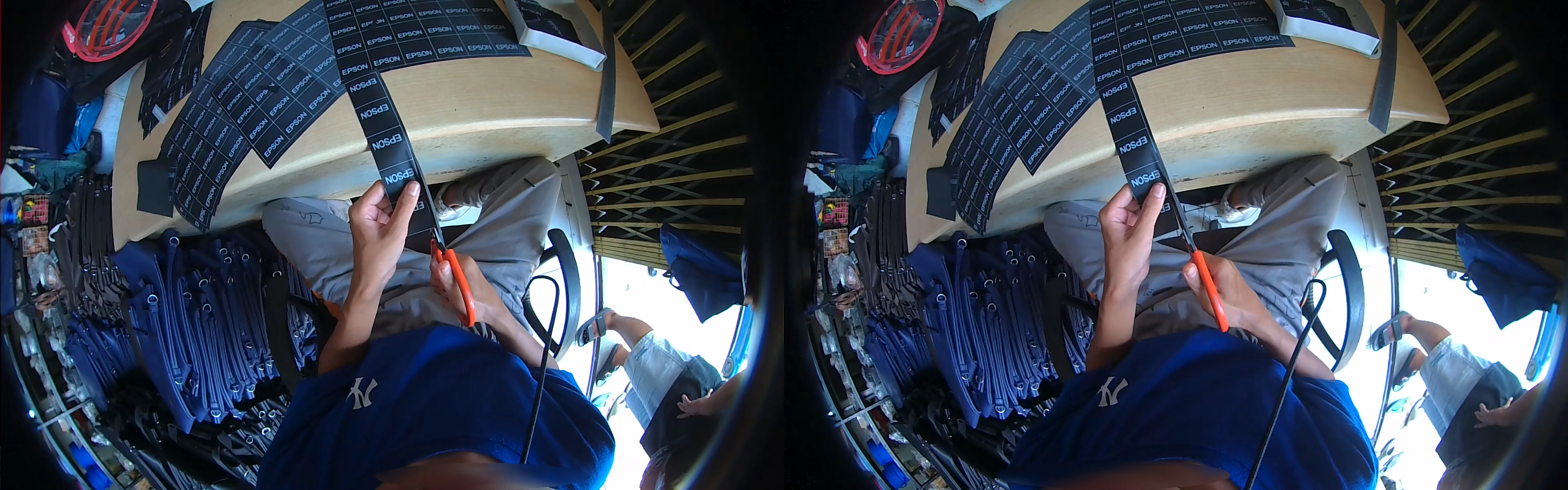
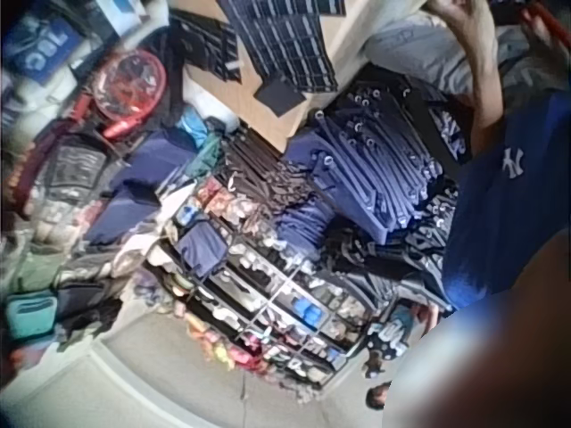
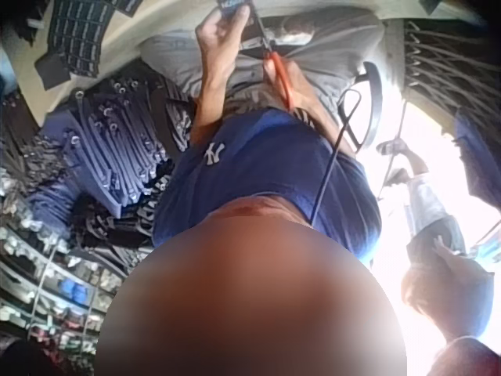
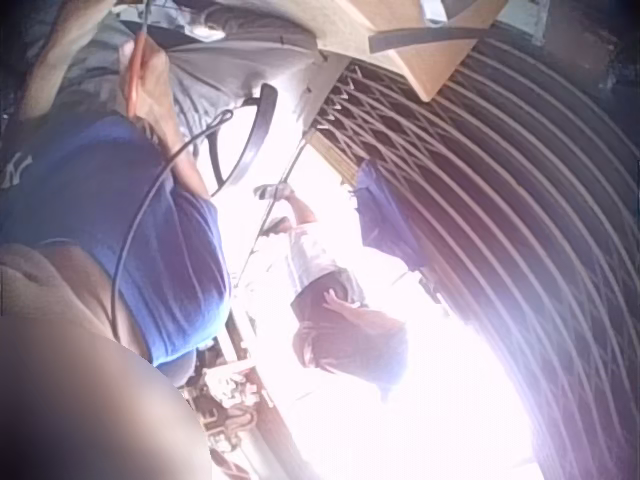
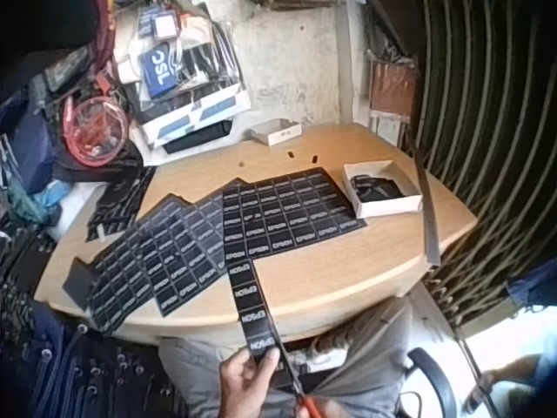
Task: Cutting individual brand labels from a large printed sheet using scissors.
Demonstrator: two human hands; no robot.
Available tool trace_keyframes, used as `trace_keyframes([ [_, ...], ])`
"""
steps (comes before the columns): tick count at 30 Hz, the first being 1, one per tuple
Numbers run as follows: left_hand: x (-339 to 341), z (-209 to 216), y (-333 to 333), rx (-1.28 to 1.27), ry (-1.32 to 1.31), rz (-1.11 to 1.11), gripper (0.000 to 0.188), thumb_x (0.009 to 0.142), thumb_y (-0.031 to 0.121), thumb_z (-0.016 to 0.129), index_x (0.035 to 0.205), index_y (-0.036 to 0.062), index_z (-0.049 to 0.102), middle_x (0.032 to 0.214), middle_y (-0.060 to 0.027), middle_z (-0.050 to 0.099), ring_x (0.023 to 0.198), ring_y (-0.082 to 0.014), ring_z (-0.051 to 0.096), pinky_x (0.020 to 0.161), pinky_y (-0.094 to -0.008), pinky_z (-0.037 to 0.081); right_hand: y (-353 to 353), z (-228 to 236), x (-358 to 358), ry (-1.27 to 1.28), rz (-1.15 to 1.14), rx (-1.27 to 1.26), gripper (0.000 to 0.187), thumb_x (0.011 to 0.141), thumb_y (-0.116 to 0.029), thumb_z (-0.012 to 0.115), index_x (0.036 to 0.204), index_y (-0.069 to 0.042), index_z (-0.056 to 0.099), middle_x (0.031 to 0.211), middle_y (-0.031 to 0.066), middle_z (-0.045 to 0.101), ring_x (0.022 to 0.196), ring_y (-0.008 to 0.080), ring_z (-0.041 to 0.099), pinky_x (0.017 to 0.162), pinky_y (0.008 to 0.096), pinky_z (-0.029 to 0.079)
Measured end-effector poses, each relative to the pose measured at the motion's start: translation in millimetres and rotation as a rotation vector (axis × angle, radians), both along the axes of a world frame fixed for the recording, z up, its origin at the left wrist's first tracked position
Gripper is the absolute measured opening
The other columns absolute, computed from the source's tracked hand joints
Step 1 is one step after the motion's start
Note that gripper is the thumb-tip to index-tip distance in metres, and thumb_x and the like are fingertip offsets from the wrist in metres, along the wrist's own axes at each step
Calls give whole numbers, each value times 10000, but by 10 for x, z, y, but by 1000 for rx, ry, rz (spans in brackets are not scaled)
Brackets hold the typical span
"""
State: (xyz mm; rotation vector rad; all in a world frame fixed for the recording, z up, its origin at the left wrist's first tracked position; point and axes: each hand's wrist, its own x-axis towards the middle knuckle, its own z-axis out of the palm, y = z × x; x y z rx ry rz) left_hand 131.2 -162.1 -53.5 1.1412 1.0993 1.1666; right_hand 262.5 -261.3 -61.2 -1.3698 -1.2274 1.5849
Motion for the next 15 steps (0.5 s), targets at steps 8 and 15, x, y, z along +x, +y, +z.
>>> trace_keyframes([
  [8, 36, 77, -10, -29, -52, 4, 132, 886, 106, 633, 788, 28, 590, 637, 65, 520, 568, 22, 368, 493, -168, 270, -9, -20, 0, 23, -21, -13, 479, 962, -409, 445, 737, 14, 446, 549, 68, 366, 536, 149, 344, 513, 357, 350],
  [15, 19, 82, 0, -43, -69, -17, 133, 892, 109, 626, 792, 29, 591, 653, 69, 515, 580, 14, 369, 505, -174, 270, 0, 24, 20, 6, -25, -77, 471, 962, -388, 459, 720, 15, 445, 527, 65, 359, 519, 148, 327, 497, 362, 339],
])
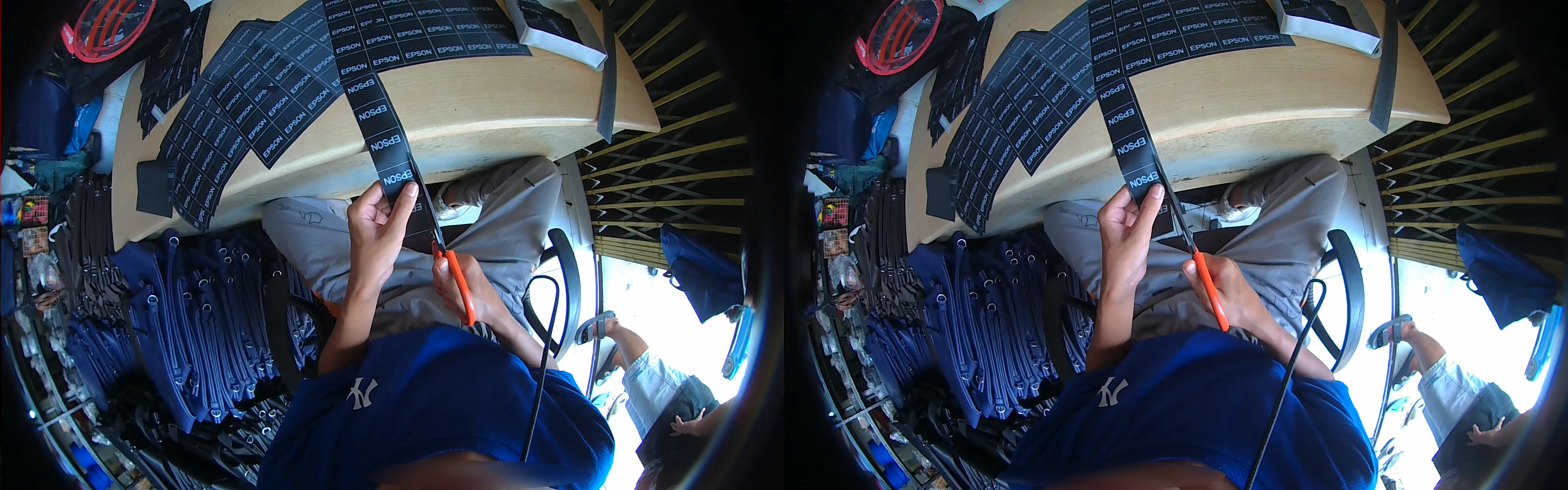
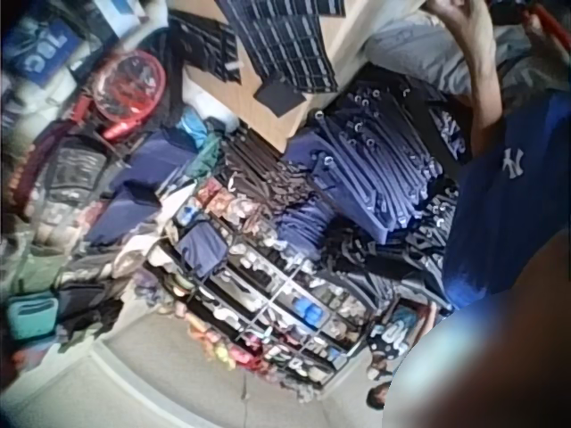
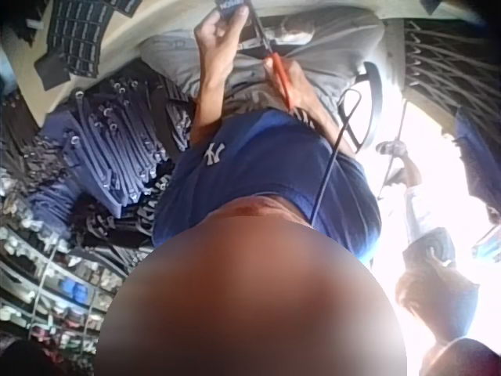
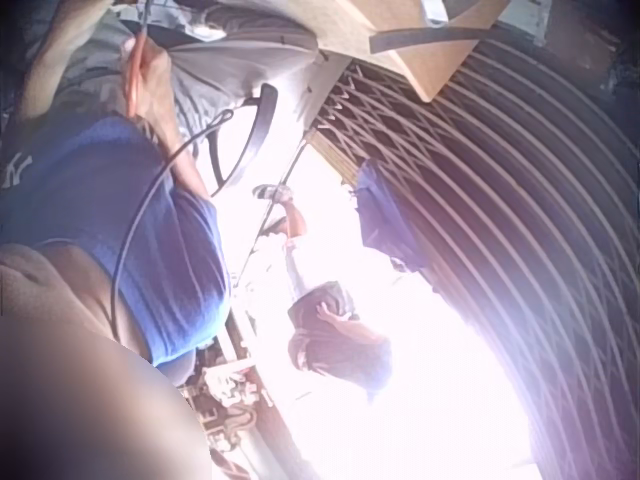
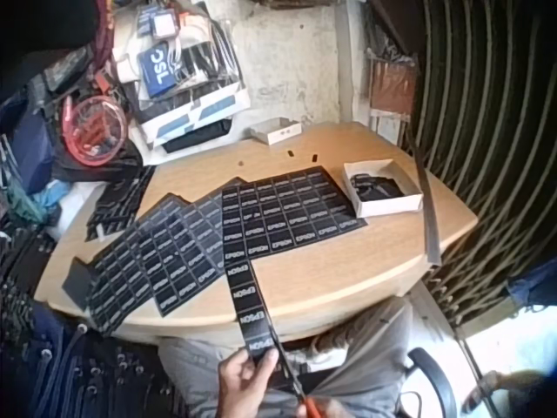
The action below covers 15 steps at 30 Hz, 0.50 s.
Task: Cutting individual brand labels from a large printed sheet using scissors.
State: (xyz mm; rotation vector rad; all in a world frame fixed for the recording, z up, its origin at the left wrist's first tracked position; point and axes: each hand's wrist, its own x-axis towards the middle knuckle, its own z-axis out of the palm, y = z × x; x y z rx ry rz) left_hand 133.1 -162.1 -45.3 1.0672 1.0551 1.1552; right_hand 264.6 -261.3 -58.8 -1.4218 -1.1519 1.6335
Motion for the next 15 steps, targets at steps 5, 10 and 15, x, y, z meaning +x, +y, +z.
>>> trace_keyframes([
  [5, -45, 65, 43, -35, 25, -8, 125, 895, 116, 624, 810, 29, 593, 673, 58, 520, 603, 9, 379, 517, -184, 280, 15, 49, 10, -16, -1, 25, 438, 958, -345, 481, 717, 20, 455, 536, 75, 358, 526, 150, 324, 500, 362, 338],
  [10, -13, 72, 87, 16, 29, 88, 155, 896, 96, 616, 774, 19, 560, 696, 43, 545, 638, 16, 423, 531, -165, 316, 16, 72, 5, -28, 28, 74, 413, 952, -324, 496, 741, 30, 468, 556, 86, 358, 549, 151, 315, 516, 360, 345],
  [15, -6, 4, 83, 22, -3, 79, 150, 891, 84, 621, 773, 15, 560, 707, 37, 559, 626, 21, 429, 515, -155, 309, 10, 77, 25, -19, 59, 93, 409, 955, -348, 467, 791, 26, 481, 603, 111, 410, 564, 183, 382, 553, 362, 367],
])
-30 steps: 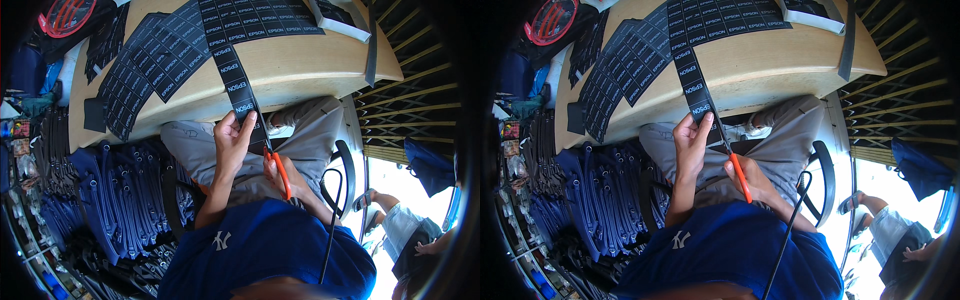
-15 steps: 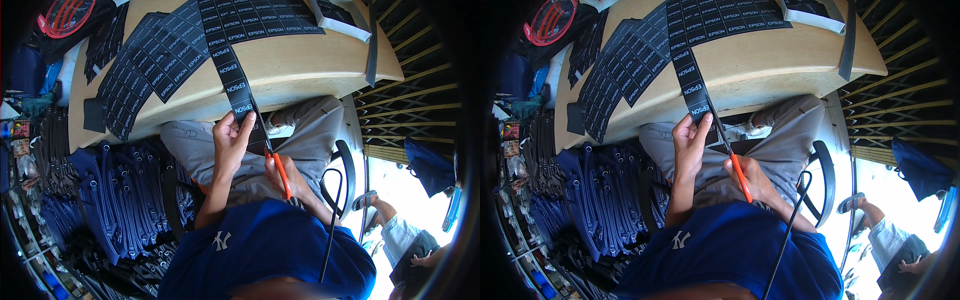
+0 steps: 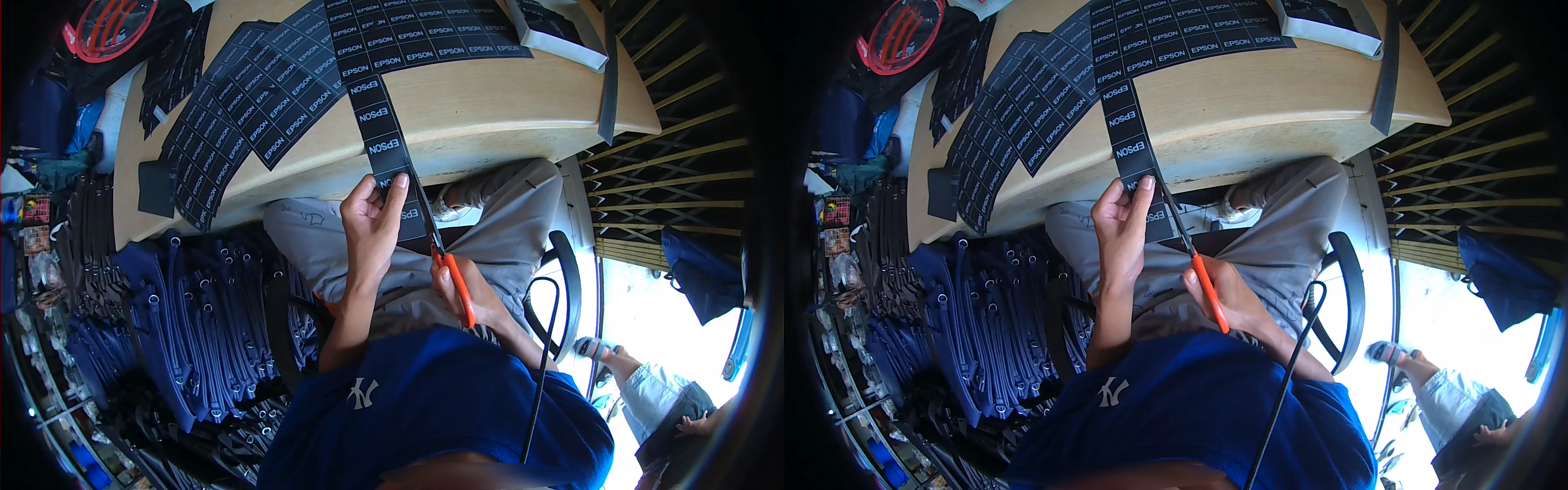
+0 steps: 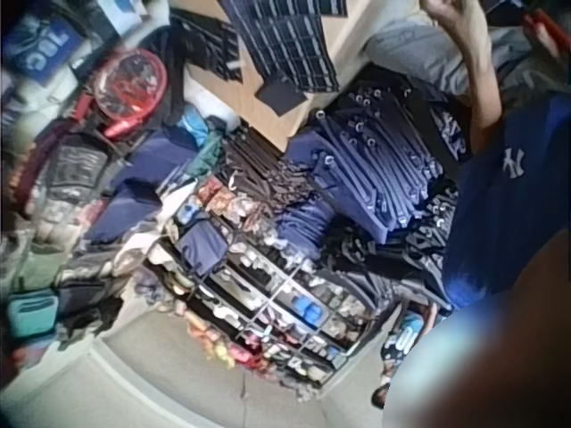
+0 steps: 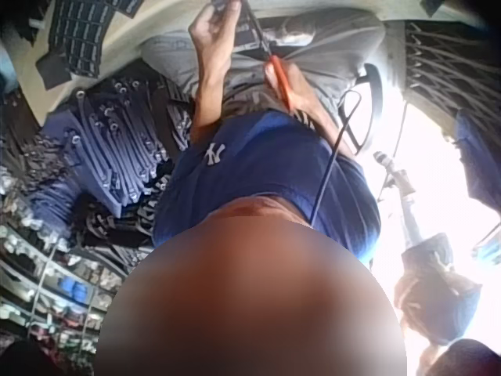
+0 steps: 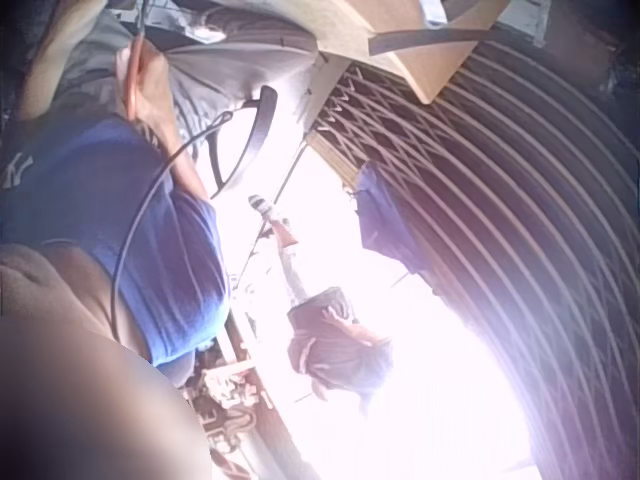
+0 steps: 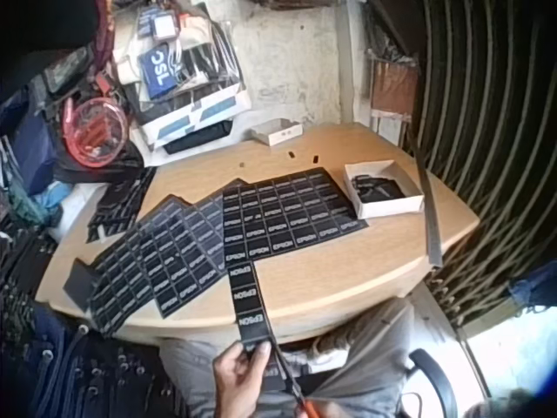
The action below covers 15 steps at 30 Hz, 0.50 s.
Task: Cutting individual brand labels from a large printed sheet using scissors.
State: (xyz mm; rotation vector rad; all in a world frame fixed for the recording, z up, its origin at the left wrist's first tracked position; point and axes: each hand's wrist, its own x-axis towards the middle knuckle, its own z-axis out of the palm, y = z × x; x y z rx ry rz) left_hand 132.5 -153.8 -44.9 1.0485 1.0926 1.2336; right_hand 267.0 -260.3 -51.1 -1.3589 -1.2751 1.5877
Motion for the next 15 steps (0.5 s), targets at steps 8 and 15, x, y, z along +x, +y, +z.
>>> trace_keyframes([
  [8, 79, 21, -75, -44, -28, -18, 143, 890, 82, 623, 774, 18, 567, 676, 50, 538, 608, 22, 410, 512, -158, 309, -17, -158, 31, 58, 58, 71, 529, 948, -490, 362, 834, 14, 477, 681, 148, 459, 613, 279, 452, 618, 384, 392],
  [15, 44, 6, -92, -35, 8, -58, 143, 892, 95, 622, 782, 18, 574, 660, 51, 528, 597, 20, 404, 507, -161, 300, 4, -117, 38, 38, 41, 61, 492, 955, -454, 387, 849, 17, 482, 680, 151, 467, 615, 280, 468, 623, 378, 399],
])
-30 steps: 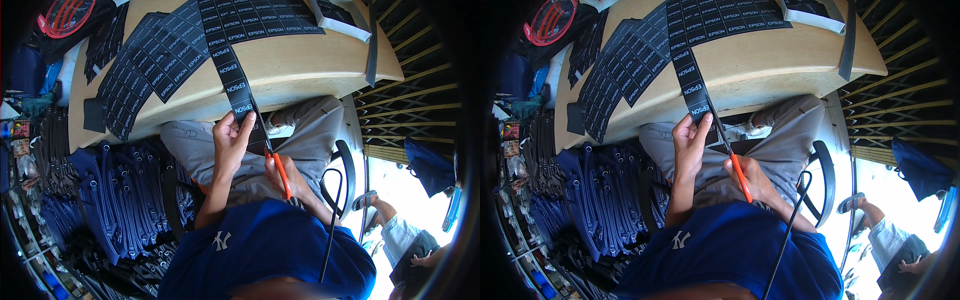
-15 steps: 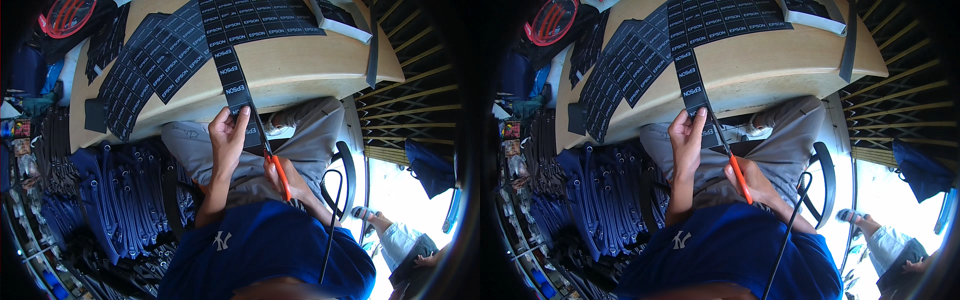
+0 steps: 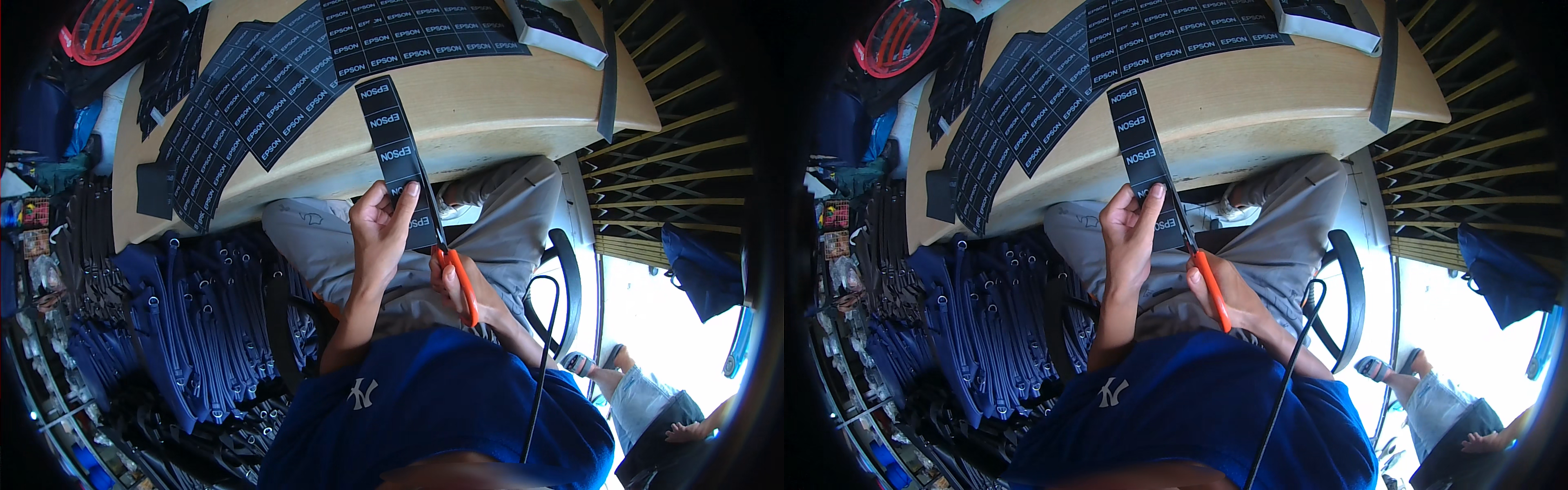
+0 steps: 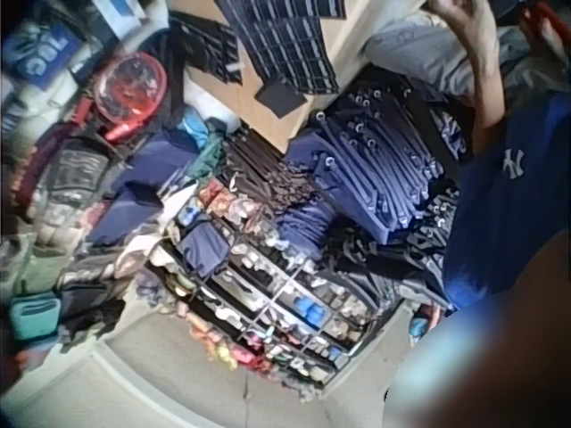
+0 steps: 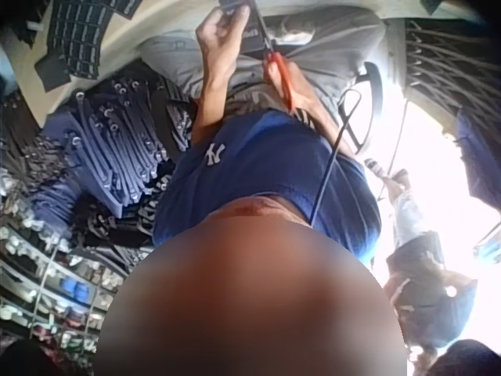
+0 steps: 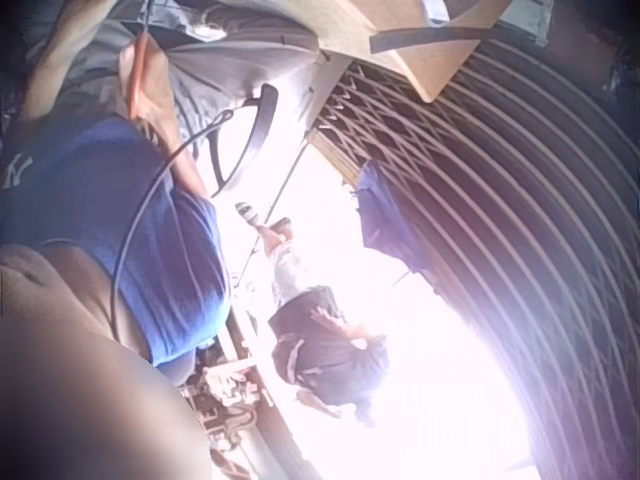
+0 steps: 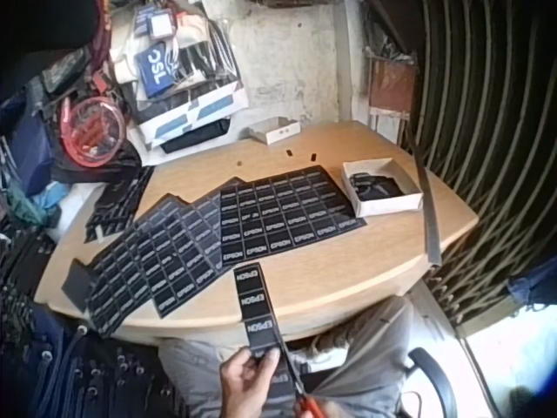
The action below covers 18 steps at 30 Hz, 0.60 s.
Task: Cutting individual brand labels from a large printed sheet using scissors.
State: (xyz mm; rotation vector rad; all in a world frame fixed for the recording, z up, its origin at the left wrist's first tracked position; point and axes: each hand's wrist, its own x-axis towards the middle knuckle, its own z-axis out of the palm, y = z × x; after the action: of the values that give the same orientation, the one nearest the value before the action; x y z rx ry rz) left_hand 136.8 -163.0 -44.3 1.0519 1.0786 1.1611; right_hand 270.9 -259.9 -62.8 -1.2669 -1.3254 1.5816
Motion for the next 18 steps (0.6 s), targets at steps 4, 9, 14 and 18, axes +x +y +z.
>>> trace_keyframes([
  [4, 10, 26, -9, -11, 21, -11, 147, 893, 101, 623, 782, 18, 574, 657, 53, 526, 590, 20, 398, 506, -162, 297, -3, -1, -2, -11, -26, -36, 483, 959, -437, 402, 842, 24, 489, 687, 156, 476, 622, 279, 480, 625, 381, 401],
  [9, 17, -19, -7, -9, -15, -7, 144, 893, 103, 624, 789, 16, 577, 657, 52, 528, 588, 21, 396, 510, -161, 296, 11, 53, -21, -40, -53, -35, 486, 956, -434, 423, 809, 25, 491, 665, 150, 469, 603, 267, 467, 606, 377, 395],
  [14, 14, -21, -7, -38, -20, -16, 144, 893, 95, 622, 784, 15, 574, 664, 53, 529, 605, 21, 405, 529, -157, 306, -13, 7, -39, -48, -74, -51, 489, 954, -431, 432, 793, 27, 487, 619, 141, 435, 567, 249, 418, 573, 374, 379],
  [18, 22, 19, -6, -47, -30, -20, 145, 894, 91, 620, 781, 15, 571, 675, 52, 536, 616, 23, 414, 540, -157, 317, -23, -36, -44, -33, -87, -47, 518, 951, -448, 435, 764, 35, 464, 584, 138, 401, 545, 241, 370, 550, 381, 364],
])
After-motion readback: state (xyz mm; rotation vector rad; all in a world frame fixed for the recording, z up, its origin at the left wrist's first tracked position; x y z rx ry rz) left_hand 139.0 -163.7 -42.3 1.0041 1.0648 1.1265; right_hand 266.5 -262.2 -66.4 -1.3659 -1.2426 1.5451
